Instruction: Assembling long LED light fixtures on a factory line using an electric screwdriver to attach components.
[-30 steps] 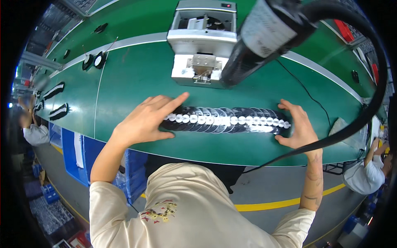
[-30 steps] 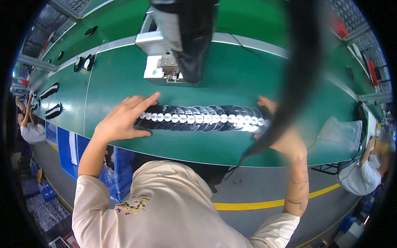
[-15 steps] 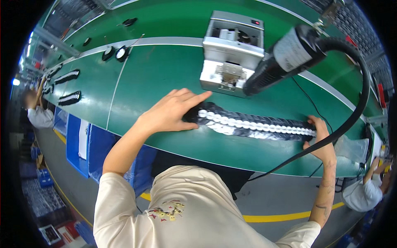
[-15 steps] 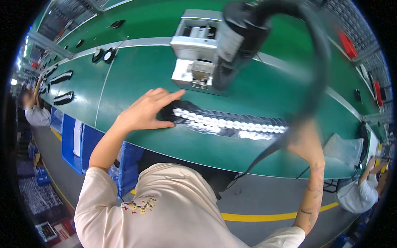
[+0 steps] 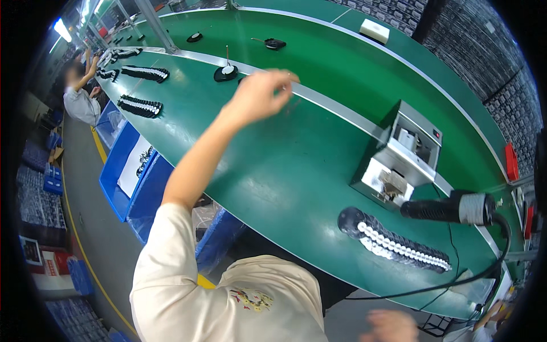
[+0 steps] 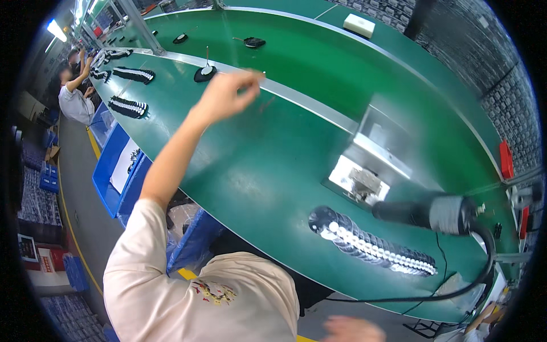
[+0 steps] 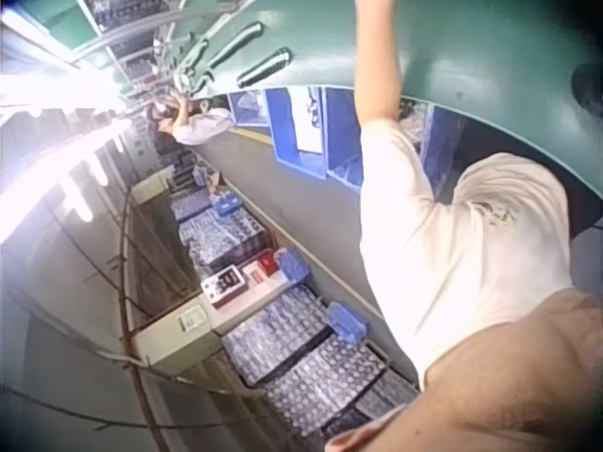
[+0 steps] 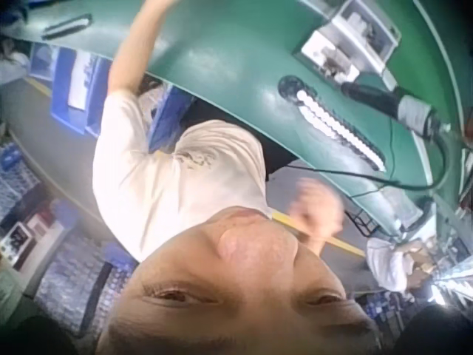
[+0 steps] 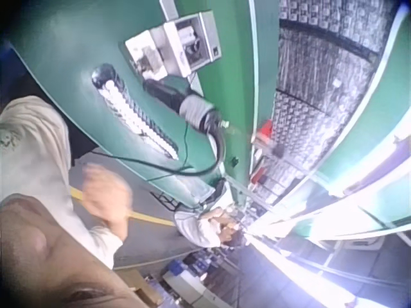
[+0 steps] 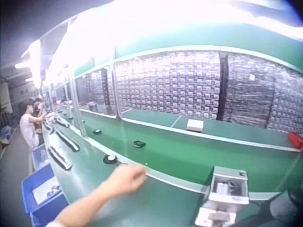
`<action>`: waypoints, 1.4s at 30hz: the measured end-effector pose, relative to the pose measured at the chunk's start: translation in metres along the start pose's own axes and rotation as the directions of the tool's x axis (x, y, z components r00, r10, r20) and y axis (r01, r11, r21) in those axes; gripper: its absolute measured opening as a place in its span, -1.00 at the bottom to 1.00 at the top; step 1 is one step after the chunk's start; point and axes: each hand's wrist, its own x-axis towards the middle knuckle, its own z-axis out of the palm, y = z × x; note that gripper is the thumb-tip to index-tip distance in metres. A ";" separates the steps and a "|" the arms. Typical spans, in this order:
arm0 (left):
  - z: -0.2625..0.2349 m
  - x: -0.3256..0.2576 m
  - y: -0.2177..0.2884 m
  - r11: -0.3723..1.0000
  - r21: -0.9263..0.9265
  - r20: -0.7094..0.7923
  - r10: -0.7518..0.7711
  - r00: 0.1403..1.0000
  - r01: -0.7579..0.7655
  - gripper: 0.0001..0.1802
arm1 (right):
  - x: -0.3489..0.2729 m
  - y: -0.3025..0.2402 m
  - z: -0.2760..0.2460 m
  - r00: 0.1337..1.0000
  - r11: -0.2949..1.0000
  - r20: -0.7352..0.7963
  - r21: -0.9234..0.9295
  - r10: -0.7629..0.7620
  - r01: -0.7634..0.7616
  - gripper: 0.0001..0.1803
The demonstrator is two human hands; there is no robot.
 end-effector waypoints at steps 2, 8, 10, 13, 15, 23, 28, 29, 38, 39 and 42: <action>0.012 0.055 -0.073 0.982 0.116 0.012 -0.151 0.988 0.149 -0.59 | 0.069 -0.020 0.052 0.982 0.983 -0.102 -0.107 -0.159 0.148 -0.59; 0.068 0.137 -0.190 0.742 0.438 0.126 -0.611 0.782 0.509 -0.15 | 0.145 0.015 0.137 0.996 0.860 0.074 -0.511 0.050 -0.005 -0.49; 0.090 0.150 -0.177 0.745 0.466 0.134 -0.592 0.794 0.477 -0.21 | 0.148 0.003 0.138 0.991 0.853 0.119 -0.522 0.062 0.009 -0.51; 0.100 0.161 -0.194 0.710 0.497 0.216 -0.658 0.721 0.499 -0.30 | 0.151 -0.003 0.137 0.992 0.915 0.112 -0.390 -0.063 0.102 -0.47; 0.099 0.167 -0.181 0.714 0.540 0.261 -0.646 0.717 0.446 -0.38 | 0.138 0.009 0.153 0.998 0.953 0.037 -0.297 -0.053 0.062 -0.48; 0.029 0.111 -0.043 0.958 0.083 0.762 0.117 0.636 -0.276 -0.60 | 0.165 0.018 0.148 0.995 0.971 0.061 -0.223 -0.077 0.089 -0.73; 0.030 0.001 0.024 0.697 -0.027 0.519 0.623 0.586 -0.716 -0.79 | 0.130 0.026 0.127 0.925 0.962 -0.300 -0.066 0.235 -0.266 -0.79; 0.029 -0.014 0.020 0.698 -0.041 0.503 0.632 0.589 -0.715 -0.79 | 0.126 0.026 0.124 0.874 0.954 -0.393 0.033 0.285 -0.297 -0.78; 0.004 -0.088 0.045 0.701 -0.061 0.362 0.679 0.639 -0.710 -0.74 | 0.048 0.090 0.070 0.466 0.985 -0.873 0.083 0.147 -0.154 -0.68; 0.001 -0.089 0.051 0.853 -0.033 0.270 0.509 0.817 -0.521 -0.69 | 0.039 0.096 0.066 0.380 0.953 -0.893 0.144 0.241 -0.266 -0.62; -0.007 -0.108 0.066 0.992 0.065 0.128 -0.120 0.984 0.112 -0.52 | 0.033 0.110 0.055 0.326 0.965 -0.922 0.143 0.210 -0.218 -0.46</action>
